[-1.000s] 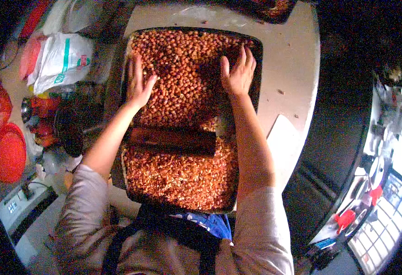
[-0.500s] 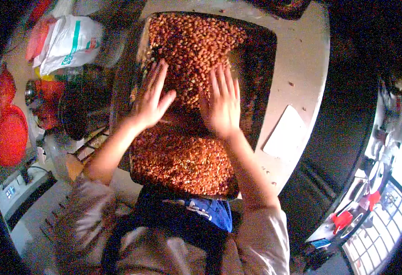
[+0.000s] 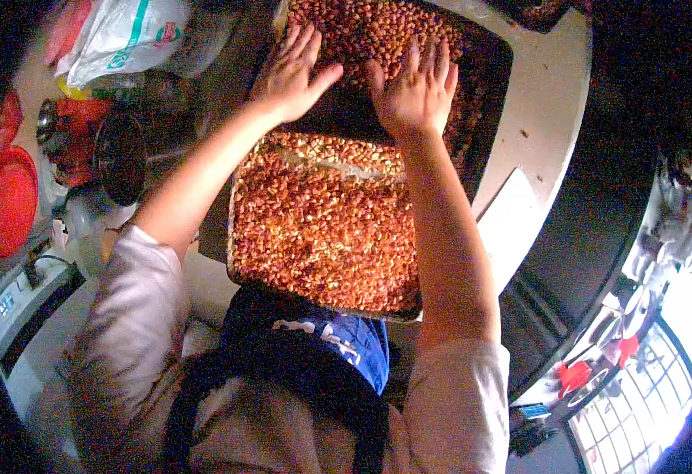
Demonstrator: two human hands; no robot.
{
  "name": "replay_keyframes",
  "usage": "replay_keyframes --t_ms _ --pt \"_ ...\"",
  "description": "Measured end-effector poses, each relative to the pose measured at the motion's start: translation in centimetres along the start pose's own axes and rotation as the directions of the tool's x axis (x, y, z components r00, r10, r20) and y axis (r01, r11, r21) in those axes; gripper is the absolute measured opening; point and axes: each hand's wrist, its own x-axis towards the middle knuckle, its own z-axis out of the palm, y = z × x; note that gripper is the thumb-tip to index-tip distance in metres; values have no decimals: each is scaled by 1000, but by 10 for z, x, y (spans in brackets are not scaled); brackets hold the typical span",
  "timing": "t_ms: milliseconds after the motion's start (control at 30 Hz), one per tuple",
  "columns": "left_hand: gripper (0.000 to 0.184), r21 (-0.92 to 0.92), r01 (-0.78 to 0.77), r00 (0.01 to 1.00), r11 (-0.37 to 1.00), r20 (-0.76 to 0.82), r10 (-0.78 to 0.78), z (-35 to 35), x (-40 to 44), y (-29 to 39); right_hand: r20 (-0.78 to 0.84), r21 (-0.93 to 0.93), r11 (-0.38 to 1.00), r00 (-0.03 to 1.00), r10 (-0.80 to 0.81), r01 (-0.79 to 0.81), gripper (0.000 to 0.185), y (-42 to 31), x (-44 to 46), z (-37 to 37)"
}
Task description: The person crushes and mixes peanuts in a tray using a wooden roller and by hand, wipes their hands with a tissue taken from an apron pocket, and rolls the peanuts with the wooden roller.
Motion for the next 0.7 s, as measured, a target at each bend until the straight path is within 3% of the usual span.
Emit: replay_keyframes --t_ms 33,100,133,200,233,300,333,367,467,500,533,567,633,667,700 --pt "91 -37 -12 1000 999 2 12 4 -17 5 94 -73 997 996 9 -2 79 -6 -16 -8" --pt "104 96 -131 970 987 216 108 -24 -68 23 228 -72 997 973 -22 39 70 -18 -72 -27" --pt "101 78 -186 958 980 235 163 -30 -98 30 426 -25 998 903 -47 64 68 -20 -98 -43" --pt "94 20 -267 939 963 230 256 -35 -156 34 132 73 979 972 -197 188 65 -18 -168 -37" --pt "91 -18 -299 934 954 198 296 -40 -168 35 67 113 973 975 -210 202 62 -22 -179 -40" --pt "88 -38 -226 950 973 213 229 -36 -151 36 136 26 977 968 -212 211 65 -13 -161 -32" --pt "88 -53 -175 965 983 188 182 -31 -122 31 465 28 995 880 -96 94 70 -18 -115 -47" --pt "89 -66 -118 977 991 170 128 -22 -92 23 394 -66 994 918 -50 82 75 -15 -90 -23" --pt "94 -100 -85 994 991 -71 78 11 -12 -4 393 6 1000 919 10 -13 84 -3 -8 -8" --pt "96 -80 -93 988 992 -131 82 13 0 -7 195 46 997 979 -66 58 83 1 1 -1" --pt "104 -224 -83 982 971 -184 42 14 2 -5 208 16 999 977 -52 50 81 2 -3 4" --pt "104 -225 -84 982 971 -183 43 13 -11 -3 215 -17 999 976 -41 46 79 3 -5 7" --pt "107 53 -144 988 988 67 141 -18 -56 17 -43 -42 986 986 -161 159 79 1 -70 18" --pt "107 111 -195 960 975 224 167 -26 -80 24 333 20 992 935 -121 121 84 -15 -81 -29" --pt "103 63 -230 965 971 141 220 -33 -104 30 319 28 978 926 -203 205 94 -17 -99 -42"
